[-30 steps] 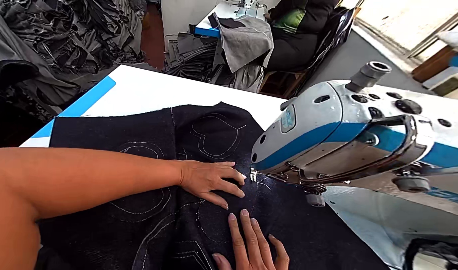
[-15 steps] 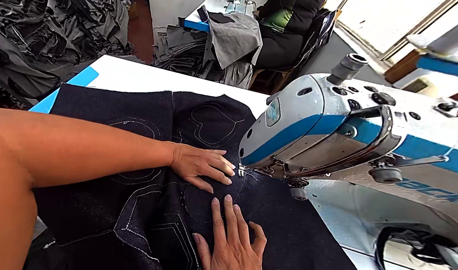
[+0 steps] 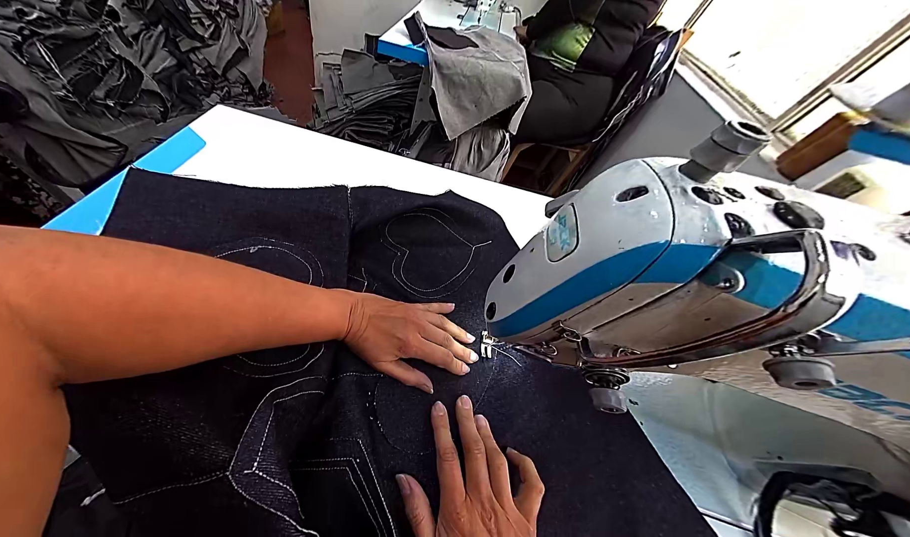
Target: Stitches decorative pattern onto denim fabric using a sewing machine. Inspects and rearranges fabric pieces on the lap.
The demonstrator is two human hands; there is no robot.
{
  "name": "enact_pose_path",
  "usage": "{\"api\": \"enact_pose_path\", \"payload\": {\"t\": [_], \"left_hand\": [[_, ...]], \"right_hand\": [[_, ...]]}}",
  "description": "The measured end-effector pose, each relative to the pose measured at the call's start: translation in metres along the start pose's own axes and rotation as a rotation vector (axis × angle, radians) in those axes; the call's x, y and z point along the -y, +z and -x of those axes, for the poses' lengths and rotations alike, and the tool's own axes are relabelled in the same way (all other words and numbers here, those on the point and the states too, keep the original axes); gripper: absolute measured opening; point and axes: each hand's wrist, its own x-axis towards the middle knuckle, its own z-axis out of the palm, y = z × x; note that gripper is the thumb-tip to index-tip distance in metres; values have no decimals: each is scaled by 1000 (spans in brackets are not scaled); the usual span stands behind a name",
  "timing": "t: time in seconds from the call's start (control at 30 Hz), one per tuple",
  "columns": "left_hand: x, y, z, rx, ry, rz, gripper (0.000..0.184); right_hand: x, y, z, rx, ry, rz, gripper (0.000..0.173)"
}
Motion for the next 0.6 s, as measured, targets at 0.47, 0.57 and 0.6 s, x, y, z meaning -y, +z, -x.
{"api": "enact_pose_path", "payload": {"t": [0.47,0.57,0.6], "left_hand": [[1,-1,1,4,2,1,47],[0,-2,1,13,-1,0,47],[-1,-2,0,13,-2,-1,48]], "right_hand": [[1,-3,-1,39,2,-3,78],[2,-3,-1,35,1,-4,77],[2,-3,-1,36,1,-5,77]]}}
